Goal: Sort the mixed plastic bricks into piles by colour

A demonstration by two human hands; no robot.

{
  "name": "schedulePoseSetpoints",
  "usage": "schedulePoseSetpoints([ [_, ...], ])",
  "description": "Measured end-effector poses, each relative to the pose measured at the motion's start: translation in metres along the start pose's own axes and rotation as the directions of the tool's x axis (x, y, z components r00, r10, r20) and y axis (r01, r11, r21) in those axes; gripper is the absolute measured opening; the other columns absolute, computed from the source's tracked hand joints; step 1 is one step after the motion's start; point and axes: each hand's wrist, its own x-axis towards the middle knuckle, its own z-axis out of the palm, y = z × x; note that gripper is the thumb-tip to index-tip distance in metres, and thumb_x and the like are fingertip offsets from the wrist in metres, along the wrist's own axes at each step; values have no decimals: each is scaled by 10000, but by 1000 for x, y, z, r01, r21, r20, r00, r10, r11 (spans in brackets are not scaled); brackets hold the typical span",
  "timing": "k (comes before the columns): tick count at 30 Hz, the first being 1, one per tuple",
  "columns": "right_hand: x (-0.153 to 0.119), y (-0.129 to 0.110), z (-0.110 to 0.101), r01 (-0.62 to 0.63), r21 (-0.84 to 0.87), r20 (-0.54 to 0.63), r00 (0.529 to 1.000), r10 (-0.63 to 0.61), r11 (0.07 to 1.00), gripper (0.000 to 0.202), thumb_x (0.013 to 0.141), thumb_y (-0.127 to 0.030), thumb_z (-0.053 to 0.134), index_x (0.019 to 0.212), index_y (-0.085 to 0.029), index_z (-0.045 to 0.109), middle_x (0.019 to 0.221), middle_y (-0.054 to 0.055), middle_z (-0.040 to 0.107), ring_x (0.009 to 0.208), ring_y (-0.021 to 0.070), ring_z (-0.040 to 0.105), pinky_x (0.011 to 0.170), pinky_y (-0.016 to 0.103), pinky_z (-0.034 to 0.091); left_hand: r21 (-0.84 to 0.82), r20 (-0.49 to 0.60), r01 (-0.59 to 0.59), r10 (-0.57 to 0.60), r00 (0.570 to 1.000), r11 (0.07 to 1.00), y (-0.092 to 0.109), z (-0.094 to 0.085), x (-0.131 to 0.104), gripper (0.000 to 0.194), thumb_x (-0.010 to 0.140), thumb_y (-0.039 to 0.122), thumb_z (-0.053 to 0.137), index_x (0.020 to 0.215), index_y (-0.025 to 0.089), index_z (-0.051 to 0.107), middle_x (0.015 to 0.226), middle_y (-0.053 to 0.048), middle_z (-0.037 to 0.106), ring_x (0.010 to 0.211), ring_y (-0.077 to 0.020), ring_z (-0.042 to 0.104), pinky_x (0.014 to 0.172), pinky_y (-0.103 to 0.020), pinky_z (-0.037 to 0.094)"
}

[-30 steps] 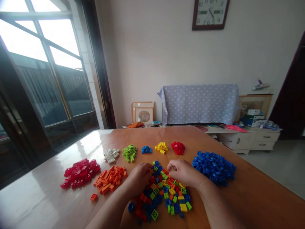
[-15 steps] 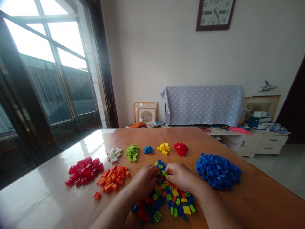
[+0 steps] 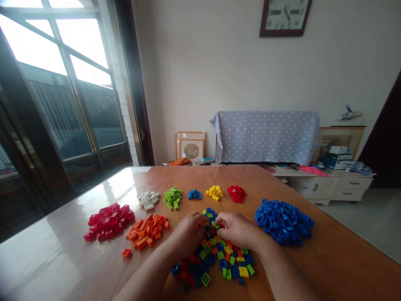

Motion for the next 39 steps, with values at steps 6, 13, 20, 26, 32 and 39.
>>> schedulePoseSetpoints([
  [6,0,1,1,-27,-14,-11,1000,26,1000,201,734,-203,628,932,-197,663,629,-57,517,589,103,460,509,197,262,-3,9,1,-1,1000,1000,0,0,-1,361,764,140,497,1057,239,682,1086,-68,674,1005,-226,610,889,-277,476],
  [13,1,-1,2,-19,-37,-25,1000,18,999,176,721,-167,590,887,-200,635,634,-55,546,573,100,474,499,199,261,-3,-40,-6,6,999,1000,-2,4,0,388,769,130,483,1085,233,684,1084,-66,678,1014,-220,607,911,-277,470],
  [20,1,-4,1,4,-37,-70,998,-6,999,141,729,-189,595,857,-195,653,670,-34,613,598,113,504,511,204,296,-8,-33,-5,5,999,1000,1,4,0,369,796,147,480,1092,232,683,1094,-65,684,1024,-219,611,905,-272,473],
  [26,4,0,4,24,31,-136,991,-20,999,86,765,-229,598,808,-186,658,672,-22,626,629,124,543,532,204,334,-27,-47,-18,17,999,999,4,1,-2,360,814,169,481,1106,240,678,1110,-57,690,1042,-218,613,913,-268,469],
  [32,7,-6,9,56,248,-148,989,-19,967,134,823,-297,584,865,-182,639,660,-37,582,614,111,509,555,200,362,-235,-38,-33,25,999,971,18,-5,0,310,821,189,514,1087,217,670,1071,-31,710,1008,-198,622,880,-265,479],
  [39,8,-17,14,91,353,-147,988,-41,931,194,876,-333,511,943,-190,623,718,-22,624,634,127,550,589,220,411,-355,-104,94,-139,985,930,11,1,5,251,794,169,521,1003,174,660,867,-16,693,793,-151,604,697,-234,456],
])
